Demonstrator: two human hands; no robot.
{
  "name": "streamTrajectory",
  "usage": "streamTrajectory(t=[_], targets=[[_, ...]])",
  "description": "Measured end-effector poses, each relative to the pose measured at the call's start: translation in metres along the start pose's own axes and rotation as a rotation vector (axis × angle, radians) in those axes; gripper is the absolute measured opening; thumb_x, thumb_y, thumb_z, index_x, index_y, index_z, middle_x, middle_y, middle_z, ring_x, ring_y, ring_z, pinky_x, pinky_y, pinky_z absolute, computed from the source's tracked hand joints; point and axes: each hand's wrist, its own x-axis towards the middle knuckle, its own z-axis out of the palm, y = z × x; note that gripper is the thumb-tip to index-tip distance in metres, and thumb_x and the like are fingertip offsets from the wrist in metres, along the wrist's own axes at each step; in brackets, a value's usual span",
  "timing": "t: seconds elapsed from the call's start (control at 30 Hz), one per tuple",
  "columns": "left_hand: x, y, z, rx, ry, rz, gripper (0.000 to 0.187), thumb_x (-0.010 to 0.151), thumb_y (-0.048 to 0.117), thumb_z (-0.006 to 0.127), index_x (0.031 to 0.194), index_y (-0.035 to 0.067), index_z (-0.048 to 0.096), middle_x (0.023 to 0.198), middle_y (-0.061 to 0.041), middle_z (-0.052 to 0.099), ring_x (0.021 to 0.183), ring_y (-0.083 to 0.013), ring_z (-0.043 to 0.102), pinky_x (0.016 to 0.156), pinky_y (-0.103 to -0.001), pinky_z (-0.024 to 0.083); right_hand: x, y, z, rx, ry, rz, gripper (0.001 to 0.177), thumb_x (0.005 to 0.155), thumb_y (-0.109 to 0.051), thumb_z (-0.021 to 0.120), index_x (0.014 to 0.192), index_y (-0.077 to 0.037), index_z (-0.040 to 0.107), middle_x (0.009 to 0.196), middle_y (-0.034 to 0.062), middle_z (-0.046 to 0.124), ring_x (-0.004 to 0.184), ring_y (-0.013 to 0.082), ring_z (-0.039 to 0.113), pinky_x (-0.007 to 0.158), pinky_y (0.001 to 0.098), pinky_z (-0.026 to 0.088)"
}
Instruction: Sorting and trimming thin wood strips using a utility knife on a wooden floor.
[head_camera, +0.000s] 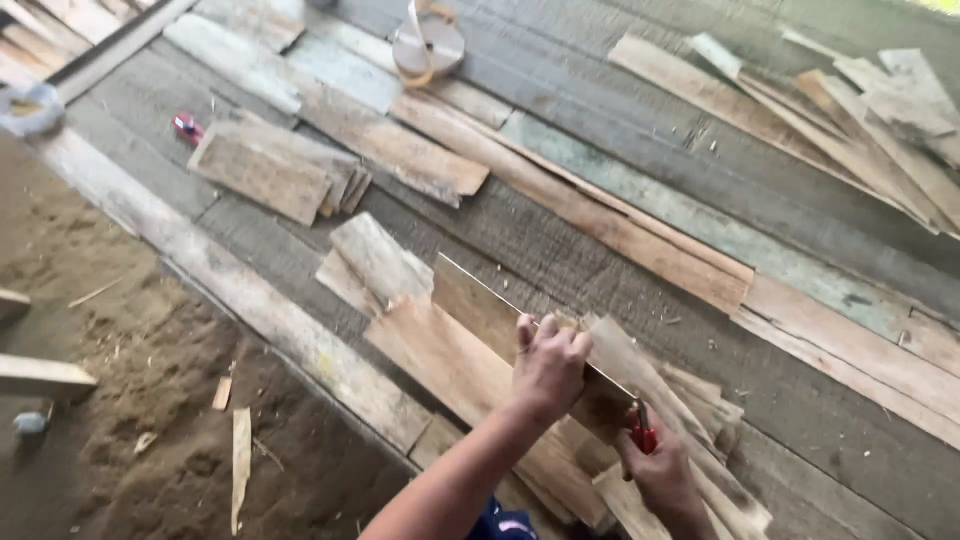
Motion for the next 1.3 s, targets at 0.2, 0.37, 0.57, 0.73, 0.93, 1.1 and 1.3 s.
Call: streamTrajectory(t=[0.2,0.37,0.57,0.73,0.93,1.1,1.3], targets=[[0.023,-0.046,-0.023,-0.099,0.032,0.051,0.093,0.064,0.019,0.076,0.150,0.026,0.042,0.163,-0.010,0.028,0.151,-0.0379,0.016,0.119,-0.067,-0.005,0.053,-0.011,-0.004,0.332,0.375,0.124,0.024,0.094,0.000,0.066,0.118,0.001,0.064,0.072,0.0155,0.061,0.049,0.0212,0.051,0.042,0.0319,0.043],[0.058,-0.149,-0.008,-0.097,0.324,-0.054,0.073,0.073,-0.010,0.050,0.139,0.020,0.056,0.163,-0.008,0.036,0.150,-0.0361,0.026,0.124,-0.066,0.013,0.121,0.014,-0.020,0.437,0.568,0.203,0.016,0.096,-0.005,0.066,0.111,-0.004,0.060,0.079,0.0082,0.054,0.056,0.0168,0.050,0.047,0.0287,0.036],[0.115,-0.270,0.007,-0.084,0.156,-0.278,0.072,0.075,-0.001,0.056,0.146,0.012,0.050,0.165,-0.014,0.030,0.151,-0.0416,0.022,0.117,-0.068,0.019,0.214,0.077,-0.028,0.323,0.550,0.242,0.027,0.096,-0.005,0.067,0.121,-0.005,0.057,0.077,0.0079,0.056,0.056,0.0167,0.052,0.047,0.0295,0.038],[0.160,-0.332,0.047,0.003,-0.180,-0.323,0.077,0.088,0.024,0.050,0.159,0.013,0.023,0.170,-0.014,0.008,0.153,-0.0490,-0.007,0.114,-0.074,-0.007,0.237,0.079,-0.021,0.330,0.594,0.309,0.025,0.094,-0.001,0.067,0.118,-0.001,0.060,0.085,0.0124,0.061,0.056,0.0183,0.050,0.047,0.0283,0.038],[0.220,-0.338,0.047,0.004,-0.394,-0.205,0.064,0.100,0.029,0.033,0.161,0.016,0.019,0.171,-0.001,0.005,0.154,-0.0374,-0.016,0.116,-0.071,-0.014,0.243,0.029,-0.007,0.250,0.613,0.479,0.036,0.095,0.002,0.067,0.129,0.007,0.058,0.088,0.0197,0.061,0.060,0.0210,0.051,0.051,0.0308,0.040],[0.234,-0.335,0.034,-0.039,-0.444,-0.128,0.060,0.102,0.036,0.027,0.160,0.020,0.023,0.170,0.005,0.009,0.153,-0.0330,-0.019,0.117,-0.067,-0.018,0.253,0.031,-0.006,0.255,0.569,0.567,0.040,0.095,0.002,0.067,0.134,0.005,0.057,0.085,0.0182,0.060,0.061,0.0203,0.051,0.052,0.0300,0.041],[0.228,-0.342,0.052,-0.057,-0.379,-0.121,0.060,0.101,0.047,0.035,0.157,0.028,0.031,0.168,0.009,0.017,0.154,-0.0333,-0.009,0.117,-0.068,-0.015,0.254,0.015,0.005,0.230,0.521,0.561,0.038,0.096,-0.004,0.066,0.132,0.004,0.056,0.083,0.0155,0.060,0.060,0.0198,0.050,0.053,0.0298,0.038]])
